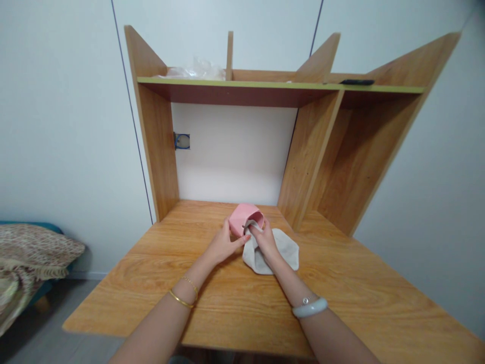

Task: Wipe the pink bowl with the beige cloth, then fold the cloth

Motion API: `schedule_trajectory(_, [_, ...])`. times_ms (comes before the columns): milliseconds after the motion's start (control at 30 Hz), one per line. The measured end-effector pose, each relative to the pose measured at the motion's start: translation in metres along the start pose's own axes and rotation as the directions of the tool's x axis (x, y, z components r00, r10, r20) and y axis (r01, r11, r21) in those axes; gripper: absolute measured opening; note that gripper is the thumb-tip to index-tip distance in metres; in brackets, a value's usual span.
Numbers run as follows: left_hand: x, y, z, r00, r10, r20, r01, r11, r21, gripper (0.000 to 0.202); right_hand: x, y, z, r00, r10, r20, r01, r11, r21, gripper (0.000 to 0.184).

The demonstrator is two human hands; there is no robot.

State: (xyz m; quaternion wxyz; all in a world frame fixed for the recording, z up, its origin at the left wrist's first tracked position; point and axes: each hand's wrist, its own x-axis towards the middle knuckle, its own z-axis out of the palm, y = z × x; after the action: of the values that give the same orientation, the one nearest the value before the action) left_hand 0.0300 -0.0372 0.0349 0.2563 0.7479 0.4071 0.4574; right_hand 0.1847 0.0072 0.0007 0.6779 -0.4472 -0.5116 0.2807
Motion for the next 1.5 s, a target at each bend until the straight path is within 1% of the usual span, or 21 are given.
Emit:
schedule_trajectory(100, [0.001, 0.0, -0.001, 0.999, -0.019, -0.027, 0.019, 1.0, 0.022, 0.057, 0.0, -0.001, 0.002, 0.998, 0.057, 0.006, -0.057, 0.998, -0.014, 0.057])
schedule_trajectory(167, [0.001, 0.002, -0.003, 0.998, -0.051, -0.044, 0.055, 0.994, 0.092, 0.054, -0.001, -0.001, 0.003, 0.996, 0.09, -0.016, -0.091, 0.994, -0.062, 0.063])
schedule_trajectory(233, [0.001, 0.005, -0.005, 0.995, -0.083, -0.059, 0.093, 0.979, 0.183, 0.054, -0.001, -0.001, 0.005, 0.995, 0.096, -0.04, -0.101, 0.986, -0.136, 0.067])
schedule_trajectory(367, [0.001, 0.011, -0.01, 0.991, -0.113, -0.071, 0.131, 0.927, 0.351, 0.058, -0.004, -0.003, 0.003, 0.997, 0.054, -0.05, -0.067, 0.949, -0.307, 0.074])
schedule_trajectory(500, [0.001, 0.016, -0.013, 0.989, -0.135, -0.065, 0.15, 0.879, 0.452, 0.058, -0.005, -0.01, -0.002, 0.999, 0.013, -0.031, -0.026, 0.897, -0.442, 0.077])
schedule_trajectory(567, [0.001, 0.017, -0.013, 0.988, -0.145, -0.053, 0.152, 0.857, 0.493, 0.057, -0.004, -0.015, -0.004, 1.0, 0.025, -0.017, -0.03, 0.869, -0.494, 0.078])
schedule_trajectory(667, [0.001, 0.019, -0.015, 0.987, -0.155, -0.046, 0.155, 0.825, 0.543, 0.057, -0.005, -0.022, -0.006, 0.999, 0.049, 0.017, -0.031, 0.829, -0.559, 0.08])
schedule_trajectory(800, [0.003, 0.021, -0.018, 0.985, -0.162, -0.057, 0.165, 0.801, 0.576, 0.055, -0.007, -0.025, -0.005, 0.996, 0.005, 0.087, 0.051, 0.776, -0.629, 0.08])
schedule_trajectory(900, [0.004, 0.021, -0.022, 0.981, -0.179, -0.071, 0.187, 0.797, 0.575, 0.053, -0.01, -0.025, -0.004, 0.988, 0.011, 0.151, 0.097, 0.724, -0.683, 0.078])
schedule_trajectory(1000, [0.004, 0.018, -0.023, 0.981, -0.185, -0.062, 0.189, 0.816, 0.546, 0.052, -0.011, -0.024, -0.004, 0.982, 0.011, 0.19, 0.125, 0.717, -0.686, 0.074])
schedule_trajectory(1100, [0.004, 0.012, -0.02, 0.979, -0.193, -0.059, 0.198, 0.863, 0.465, 0.059, -0.011, -0.024, -0.005, 0.985, -0.015, 0.173, 0.124, 0.753, -0.646, 0.07])
schedule_trajectory(1167, [0.005, 0.007, -0.016, 0.979, -0.19, -0.073, 0.204, 0.915, 0.348, 0.064, -0.012, -0.026, -0.005, 0.989, -0.036, 0.142, 0.116, 0.79, -0.603, 0.068])
schedule_trajectory(1267, [0.006, -0.002, -0.01, 0.987, -0.138, -0.086, 0.147, 0.983, 0.11, 0.068, -0.013, -0.029, -0.004, 0.997, -0.04, 0.07, 0.072, 0.84, -0.537, 0.066])
schedule_trajectory(1333, [0.007, -0.006, -0.005, 0.99, -0.111, -0.091, 0.111, 0.994, -0.012, 0.074, -0.014, -0.031, -0.003, 0.999, -0.03, 0.021, 0.037, 0.869, -0.494, 0.067])
schedule_trajectory(1400, [0.007, -0.008, -0.001, 0.989, -0.113, -0.091, 0.104, 0.99, -0.096, 0.083, -0.015, -0.032, -0.001, 1.0, -0.018, -0.017, 0.008, 0.892, -0.452, 0.069])
schedule_trajectory(1500, [0.005, -0.009, 0.003, 0.994, -0.105, -0.039, 0.095, 0.974, -0.203, 0.094, -0.014, -0.031, -0.001, 0.998, -0.021, -0.067, -0.006, 0.922, -0.387, 0.067])
